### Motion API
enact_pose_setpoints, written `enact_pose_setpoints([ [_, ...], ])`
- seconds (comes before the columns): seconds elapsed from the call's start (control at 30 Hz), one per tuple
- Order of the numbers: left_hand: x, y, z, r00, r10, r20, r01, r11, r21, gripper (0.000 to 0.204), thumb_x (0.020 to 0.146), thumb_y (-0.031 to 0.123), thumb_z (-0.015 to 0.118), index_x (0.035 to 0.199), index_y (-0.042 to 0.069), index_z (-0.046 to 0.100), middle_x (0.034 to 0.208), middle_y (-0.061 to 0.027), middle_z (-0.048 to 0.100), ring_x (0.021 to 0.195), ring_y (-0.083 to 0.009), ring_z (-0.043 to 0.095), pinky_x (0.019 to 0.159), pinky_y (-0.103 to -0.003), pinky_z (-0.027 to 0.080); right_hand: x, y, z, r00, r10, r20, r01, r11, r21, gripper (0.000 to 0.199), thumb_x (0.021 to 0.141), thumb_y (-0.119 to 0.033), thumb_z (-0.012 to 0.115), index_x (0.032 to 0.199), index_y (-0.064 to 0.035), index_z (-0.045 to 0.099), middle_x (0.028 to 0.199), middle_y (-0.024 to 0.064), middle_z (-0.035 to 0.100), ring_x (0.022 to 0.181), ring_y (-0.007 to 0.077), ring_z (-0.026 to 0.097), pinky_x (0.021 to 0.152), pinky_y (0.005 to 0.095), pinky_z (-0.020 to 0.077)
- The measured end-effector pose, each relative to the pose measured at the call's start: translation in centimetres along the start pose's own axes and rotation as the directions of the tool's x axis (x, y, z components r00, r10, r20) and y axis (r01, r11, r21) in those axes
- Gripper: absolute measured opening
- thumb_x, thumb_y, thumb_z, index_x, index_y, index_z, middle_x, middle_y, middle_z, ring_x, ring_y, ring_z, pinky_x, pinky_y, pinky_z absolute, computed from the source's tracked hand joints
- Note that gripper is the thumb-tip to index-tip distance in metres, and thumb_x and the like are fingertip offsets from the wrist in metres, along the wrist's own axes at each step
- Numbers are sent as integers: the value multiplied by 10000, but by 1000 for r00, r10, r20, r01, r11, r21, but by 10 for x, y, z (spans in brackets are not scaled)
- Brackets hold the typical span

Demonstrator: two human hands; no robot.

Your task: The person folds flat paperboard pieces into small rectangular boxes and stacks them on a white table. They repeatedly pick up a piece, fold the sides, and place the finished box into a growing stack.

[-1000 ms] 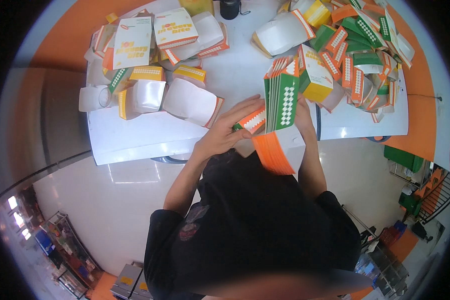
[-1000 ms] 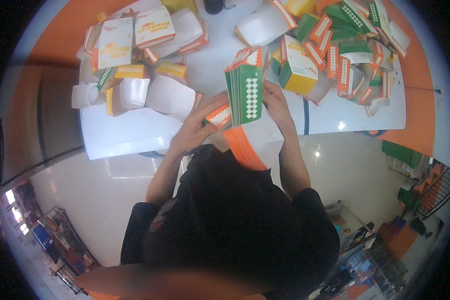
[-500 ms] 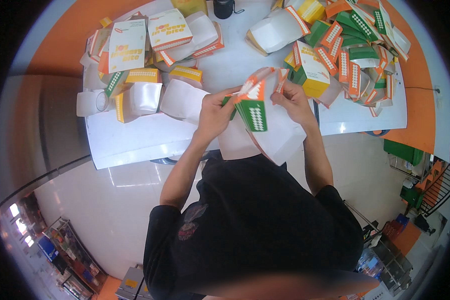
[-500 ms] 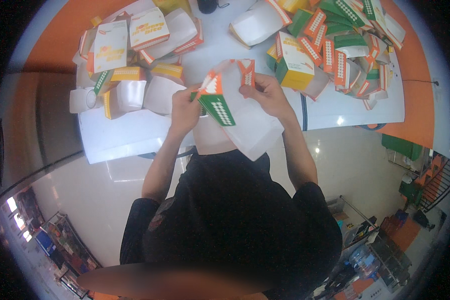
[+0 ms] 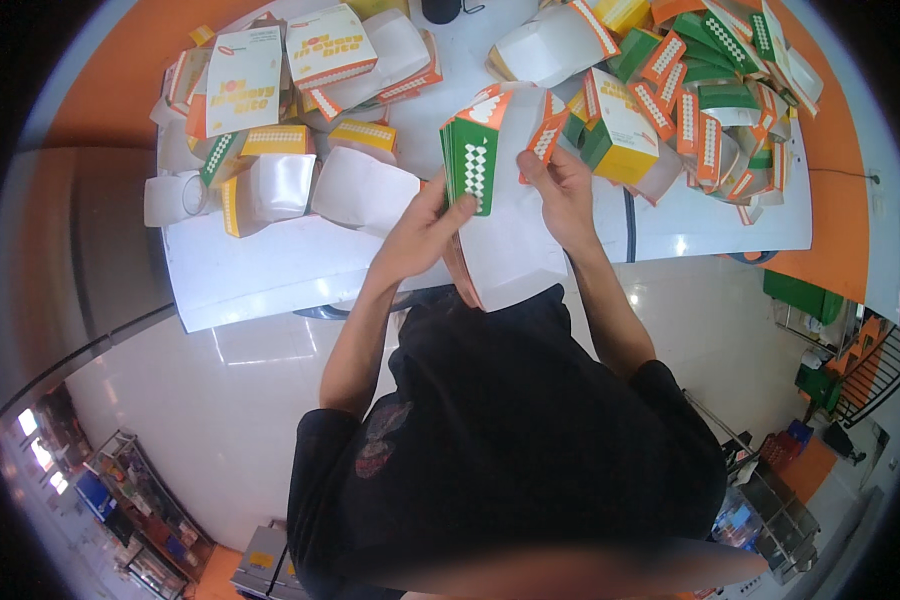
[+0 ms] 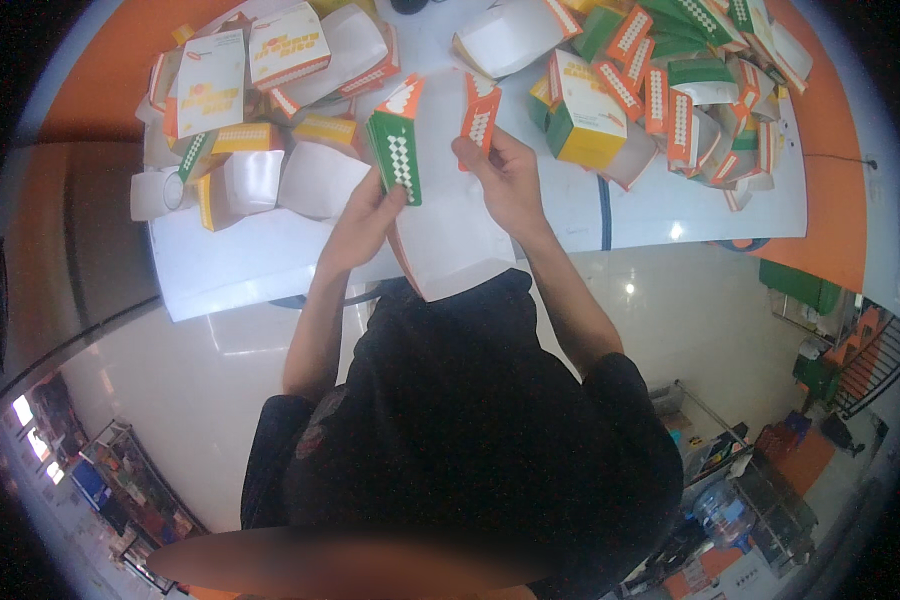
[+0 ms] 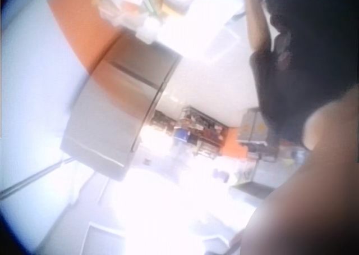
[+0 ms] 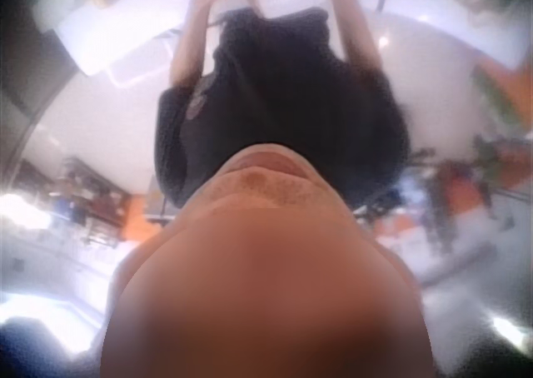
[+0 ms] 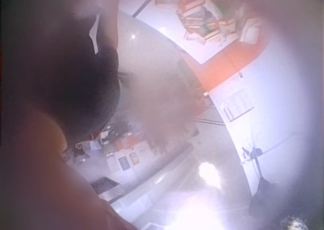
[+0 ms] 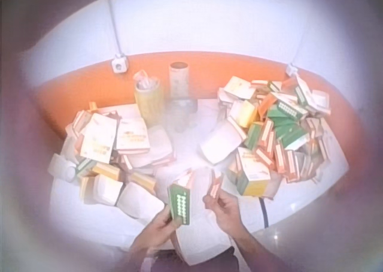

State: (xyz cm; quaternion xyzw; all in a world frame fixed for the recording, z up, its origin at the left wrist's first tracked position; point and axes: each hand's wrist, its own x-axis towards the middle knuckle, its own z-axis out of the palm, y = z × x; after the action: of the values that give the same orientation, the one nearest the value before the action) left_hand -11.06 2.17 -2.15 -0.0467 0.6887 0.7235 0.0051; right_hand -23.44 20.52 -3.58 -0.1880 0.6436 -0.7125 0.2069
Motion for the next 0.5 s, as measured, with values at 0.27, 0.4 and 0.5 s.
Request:
enact_pose_setpoints([
  [0.27,4,-24,-4,999,25,-48,-42,910,-413,550,1038,230,624,1505,16,428,1269,-29,594,1116,-101,551,959,-293,468,-16,48,14,993,-27,116,36,997,-71,405,1072,-158,556,1431,-5,447,1214,62,614,1073,105,560,921,276,460],
  [0.4,3,-34,7,991,-105,-85,72,943,-324,383,1052,212,611,1370,13,535,1092,22,613,962,-48,543,818,-234,464,-27,46,23,999,-45,9,46,998,-39,479,1068,-155,559,1476,9,370,1193,83,631,1102,145,590,980,304,470],
  [0.5,5,-30,10,985,-147,-93,106,931,-348,312,1060,228,603,1285,13,582,1013,39,619,901,-30,534,784,-227,456,-27,42,16,997,47,65,-54,993,101,482,1042,-135,614,1473,-12,436,1155,52,673,980,102,608,890,266,493],
])
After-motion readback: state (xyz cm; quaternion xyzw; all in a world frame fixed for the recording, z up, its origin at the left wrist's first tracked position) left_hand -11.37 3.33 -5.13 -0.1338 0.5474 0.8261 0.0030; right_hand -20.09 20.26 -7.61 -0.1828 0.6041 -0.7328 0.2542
